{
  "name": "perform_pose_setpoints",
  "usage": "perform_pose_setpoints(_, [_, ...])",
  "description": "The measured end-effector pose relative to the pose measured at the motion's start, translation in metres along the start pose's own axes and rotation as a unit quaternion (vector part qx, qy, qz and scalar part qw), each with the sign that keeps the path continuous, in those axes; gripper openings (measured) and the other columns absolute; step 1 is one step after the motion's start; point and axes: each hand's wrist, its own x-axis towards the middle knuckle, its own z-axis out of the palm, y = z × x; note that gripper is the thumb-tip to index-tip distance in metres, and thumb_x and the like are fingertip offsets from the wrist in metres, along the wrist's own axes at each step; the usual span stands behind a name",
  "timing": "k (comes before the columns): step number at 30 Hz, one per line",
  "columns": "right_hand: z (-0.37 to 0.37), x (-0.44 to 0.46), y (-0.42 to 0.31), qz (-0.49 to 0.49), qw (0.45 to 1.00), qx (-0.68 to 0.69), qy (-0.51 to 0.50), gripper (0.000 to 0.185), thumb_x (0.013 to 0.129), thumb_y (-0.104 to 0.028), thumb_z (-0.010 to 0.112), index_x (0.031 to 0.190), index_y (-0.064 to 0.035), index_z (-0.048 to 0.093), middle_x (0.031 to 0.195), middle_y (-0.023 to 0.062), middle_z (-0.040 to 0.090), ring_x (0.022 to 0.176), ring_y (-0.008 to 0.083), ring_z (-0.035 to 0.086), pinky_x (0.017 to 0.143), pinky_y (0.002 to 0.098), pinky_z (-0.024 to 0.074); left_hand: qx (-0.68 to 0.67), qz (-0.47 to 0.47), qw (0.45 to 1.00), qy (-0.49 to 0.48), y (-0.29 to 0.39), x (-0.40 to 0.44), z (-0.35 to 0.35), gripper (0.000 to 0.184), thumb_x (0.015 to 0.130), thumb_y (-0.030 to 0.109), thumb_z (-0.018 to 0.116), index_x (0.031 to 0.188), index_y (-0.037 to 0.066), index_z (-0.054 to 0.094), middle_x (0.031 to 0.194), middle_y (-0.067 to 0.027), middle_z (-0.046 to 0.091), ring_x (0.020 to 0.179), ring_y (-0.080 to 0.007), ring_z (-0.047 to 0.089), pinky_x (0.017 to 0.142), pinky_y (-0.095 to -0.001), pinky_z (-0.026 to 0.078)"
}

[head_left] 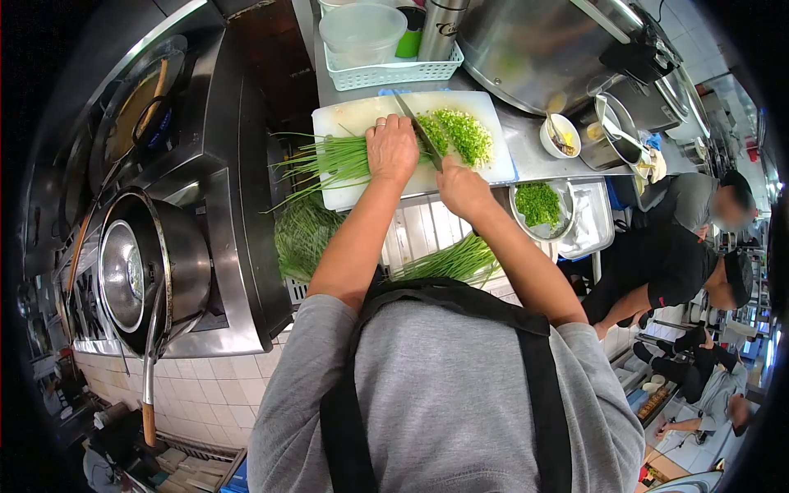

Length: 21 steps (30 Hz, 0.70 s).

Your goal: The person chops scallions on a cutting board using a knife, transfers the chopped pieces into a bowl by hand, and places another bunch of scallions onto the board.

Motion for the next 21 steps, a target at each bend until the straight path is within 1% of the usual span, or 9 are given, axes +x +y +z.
perform_pose_setpoints(2, [0.008,0.011,0.004,-0.007,0.999,0.025,0.028,0.029,0.092,-0.023,0.045,0.103,0.0022,0.054,0.088,0.0269,0.066,0.084,0.0430,0.064,0.078,0.0505,0.0504,-0.002,0.002,1.000,0.005,-0.001,0.000,0.000,0.014,0.087,0.017,0.051,0.088,0.008,0.062,0.090,-0.0080,0.060,0.092,-0.0255,0.056,0.079,-0.0415,0.041])
perform_pose_setpoints(6, [-0.030,0.024,-0.001,-0.037,0.998,-0.030,-0.030,0.031,0.093,-0.024,0.045,0.101,0.0037,0.055,0.088,0.0274,0.066,0.083,0.0414,0.065,0.077,0.0509,0.0506,-0.002,0.002,1.000,0.005,-0.001,0.001,0.002,0.014,0.086,0.017,0.052,0.087,0.008,0.062,0.090,-0.0082,0.060,0.091,-0.0254,0.056,0.079,-0.0417,0.041])
perform_pose_setpoints(9, [-0.076,-0.003,-0.030,0.067,0.983,0.011,-0.170,0.032,0.093,-0.024,0.043,0.101,0.0041,0.054,0.089,0.0278,0.065,0.085,0.0414,0.065,0.078,0.0510,0.0502,-0.001,0.000,1.000,0.007,-0.002,-0.002,0.003,0.014,0.086,0.017,0.051,0.087,0.008,0.062,0.090,-0.0083,0.060,0.091,-0.0253,0.057,0.079,-0.0417,0.041])
perform_pose_setpoints(12, [-0.014,0.000,-0.004,-0.013,0.998,-0.044,-0.046,0.032,0.094,-0.025,0.042,0.102,0.0039,0.054,0.089,0.0283,0.065,0.085,0.0426,0.064,0.078,0.0519,0.0497,-0.001,-0.004,1.000,0.005,-0.001,0.001,0.003,0.015,0.086,0.016,0.050,0.087,0.008,0.062,0.090,-0.0083,0.060,0.091,-0.0254,0.057,0.079,-0.0418,0.041])
perform_pose_setpoints(15, [0.001,0.003,-0.007,0.008,1.000,0.019,0.013,0.033,0.094,-0.026,0.042,0.102,0.0036,0.054,0.089,0.0290,0.065,0.085,0.0440,0.064,0.079,0.0529,0.0492,-0.004,-0.009,1.000,0.002,-0.002,0.002,0.002,0.014,0.085,0.016,0.050,0.087,0.008,0.062,0.089,-0.0084,0.059,0.092,-0.0257,0.056,0.079,-0.0419,0.041])
perform_pose_setpoints(17, [0.002,0.018,0.006,-0.024,1.000,0.019,0.001,0.032,0.093,-0.025,0.043,0.101,0.0035,0.055,0.091,0.0286,0.065,0.087,0.0440,0.063,0.081,0.0519,0.0489,-0.007,-0.007,1.000,-0.002,0.000,0.000,0.000,0.014,0.085,0.016,0.050,0.088,0.008,0.061,0.090,-0.0087,0.059,0.092,-0.0259,0.056,0.080,-0.0417,0.041])
perform_pose_setpoints(19, [-0.030,0.019,-0.002,-0.046,0.998,-0.008,-0.031,0.030,0.092,-0.023,0.044,0.102,0.0038,0.055,0.093,0.0283,0.065,0.088,0.0432,0.063,0.082,0.0506,0.0490,-0.009,-0.007,1.000,0.007,0.001,0.000,0.001,0.014,0.084,0.015,0.050,0.088,0.007,0.061,0.091,-0.0090,0.059,0.093,-0.0263,0.056,0.080,-0.0415,0.042])
perform_pose_setpoints(20, [-0.045,0.015,-0.010,-0.004,0.997,-0.017,-0.079,0.028,0.090,-0.019,0.045,0.103,0.0040,0.055,0.095,0.0283,0.065,0.091,0.0420,0.064,0.083,0.0487,0.0494,-0.009,-0.010,1.000,0.009,0.000,-0.001,0.003,0.014,0.084,0.015,0.050,0.088,0.007,0.061,0.091,-0.0092,0.059,0.093,-0.0264,0.056,0.081,-0.0415,0.042])
perform_pose_setpoints(21, [-0.057,0.005,-0.018,0.005,0.995,-0.014,-0.097,0.028,0.090,-0.018,0.045,0.103,0.0042,0.056,0.095,0.0283,0.065,0.091,0.0418,0.064,0.083,0.0485,0.0495,-0.010,-0.014,1.000,0.003,-0.001,-0.002,0.003,0.014,0.084,0.015,0.050,0.088,0.007,0.061,0.091,-0.0093,0.059,0.093,-0.0266,0.056,0.081,-0.0414,0.042])
